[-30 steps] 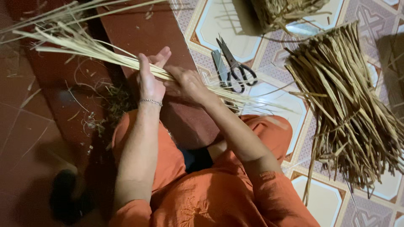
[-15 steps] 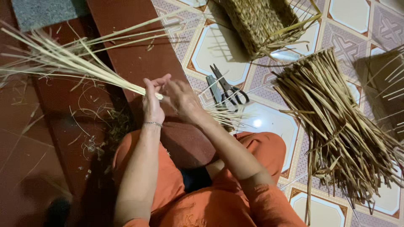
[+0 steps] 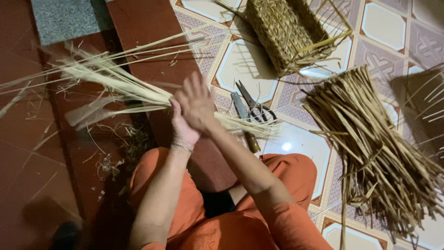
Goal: The person sits on a tiled floor and uses a metal tool to scrape and split dried plant stalks into thinner strips. They repeatedly align and bundle the processed strips, occasionally using scissors. The work area contains loose stalks, a partially woven basket, and a pile of finished strips.
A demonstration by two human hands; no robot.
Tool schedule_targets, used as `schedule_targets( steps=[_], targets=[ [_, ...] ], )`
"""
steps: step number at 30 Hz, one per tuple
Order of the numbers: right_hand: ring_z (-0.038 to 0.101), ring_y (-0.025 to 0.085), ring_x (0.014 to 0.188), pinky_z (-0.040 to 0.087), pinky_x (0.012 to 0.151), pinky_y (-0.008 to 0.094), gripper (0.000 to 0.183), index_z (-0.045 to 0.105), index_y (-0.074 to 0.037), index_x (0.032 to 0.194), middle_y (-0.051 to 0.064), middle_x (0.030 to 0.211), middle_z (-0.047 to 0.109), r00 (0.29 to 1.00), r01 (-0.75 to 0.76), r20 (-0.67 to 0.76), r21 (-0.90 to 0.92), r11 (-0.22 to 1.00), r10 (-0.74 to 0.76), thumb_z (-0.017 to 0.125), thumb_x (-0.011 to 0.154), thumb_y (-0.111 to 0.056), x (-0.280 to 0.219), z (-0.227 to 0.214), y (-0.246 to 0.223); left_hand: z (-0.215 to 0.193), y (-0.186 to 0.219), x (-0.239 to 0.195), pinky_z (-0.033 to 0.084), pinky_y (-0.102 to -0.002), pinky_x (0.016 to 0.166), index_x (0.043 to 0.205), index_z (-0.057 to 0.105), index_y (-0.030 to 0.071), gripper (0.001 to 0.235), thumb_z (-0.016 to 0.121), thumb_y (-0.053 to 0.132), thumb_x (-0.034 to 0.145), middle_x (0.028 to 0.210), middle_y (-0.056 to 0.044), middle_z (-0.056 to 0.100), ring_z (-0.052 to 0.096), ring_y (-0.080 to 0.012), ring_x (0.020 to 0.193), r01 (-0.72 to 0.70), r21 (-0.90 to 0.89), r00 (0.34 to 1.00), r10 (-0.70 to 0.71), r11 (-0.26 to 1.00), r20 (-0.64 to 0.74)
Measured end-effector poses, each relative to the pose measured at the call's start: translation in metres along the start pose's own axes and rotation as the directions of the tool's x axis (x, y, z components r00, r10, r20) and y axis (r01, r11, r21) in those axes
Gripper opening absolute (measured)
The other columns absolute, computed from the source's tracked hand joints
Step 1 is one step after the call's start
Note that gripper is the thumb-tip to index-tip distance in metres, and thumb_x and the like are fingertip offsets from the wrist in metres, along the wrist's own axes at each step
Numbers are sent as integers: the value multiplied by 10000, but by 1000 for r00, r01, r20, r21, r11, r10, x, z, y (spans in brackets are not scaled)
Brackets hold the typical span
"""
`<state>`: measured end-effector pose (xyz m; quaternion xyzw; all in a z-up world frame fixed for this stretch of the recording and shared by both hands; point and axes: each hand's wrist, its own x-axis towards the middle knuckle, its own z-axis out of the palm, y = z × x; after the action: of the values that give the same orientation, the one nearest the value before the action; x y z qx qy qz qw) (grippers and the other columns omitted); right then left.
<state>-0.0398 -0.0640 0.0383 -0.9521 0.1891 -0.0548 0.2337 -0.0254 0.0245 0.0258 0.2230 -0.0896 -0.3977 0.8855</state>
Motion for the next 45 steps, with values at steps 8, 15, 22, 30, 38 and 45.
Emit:
schedule_targets(
  steps=[8,15,22,30,38,45],
  targets=[
    [46,353,1616,-49,1270,609,713,292,-108,1623,135,1724,163,986,148,60,109,983,-155,177,1075,-549,-26,18,-9,-15,1,1,238,-525,1258,1665,44,72,1079,347,804,932,1724,-211,133,209,-359,1575,2,-38,1000,-3,999,-13],
    [150,415,1590,156,1254,564,545,378,-298,1586,106,1740,158,974,171,-116,-175,969,-193,360,1094,-532,-10,-14,3,-25,-1,17,320,-519,1239,1614,172,93,990,288,784,914,1672,-166,271,309,-339,1544,117,37,988,-112,992,-106],
    [720,420,861,579,714,501,777,437,-84,1501,245,1164,592,984,178,10,105,978,-180,572,946,-611,-27,-21,24,-36,36,19,193,-457,1275,1494,524,5,962,262,776,982,1658,-189,393,312,-323,1556,-114,315,976,166,942,-143],
    [656,373,608,535,603,509,409,697,-85,934,171,703,664,985,105,-126,-106,989,-119,611,1052,-467,-28,9,26,-34,10,21,298,-479,1260,1423,575,49,739,459,646,1002,1543,-209,530,388,-351,1520,26,143,996,-14,989,-84],
    [536,422,1324,484,1128,529,589,501,32,1462,260,1388,599,888,364,-271,-80,928,-372,559,1072,-406,-31,-19,20,-79,2,27,390,-457,1218,1415,579,-29,698,442,576,1095,1484,-180,580,470,-326,1463,-68,192,982,99,979,-159],
    [-10,367,1541,-22,1217,580,746,267,-40,1610,193,1678,127,974,228,19,-125,966,-227,260,1047,-530,-13,-5,-23,-23,-15,14,391,-527,1133,1621,205,231,921,357,779,897,1631,-127,314,356,-347,1471,-10,-254,985,-34,967,-167]
  ],
)
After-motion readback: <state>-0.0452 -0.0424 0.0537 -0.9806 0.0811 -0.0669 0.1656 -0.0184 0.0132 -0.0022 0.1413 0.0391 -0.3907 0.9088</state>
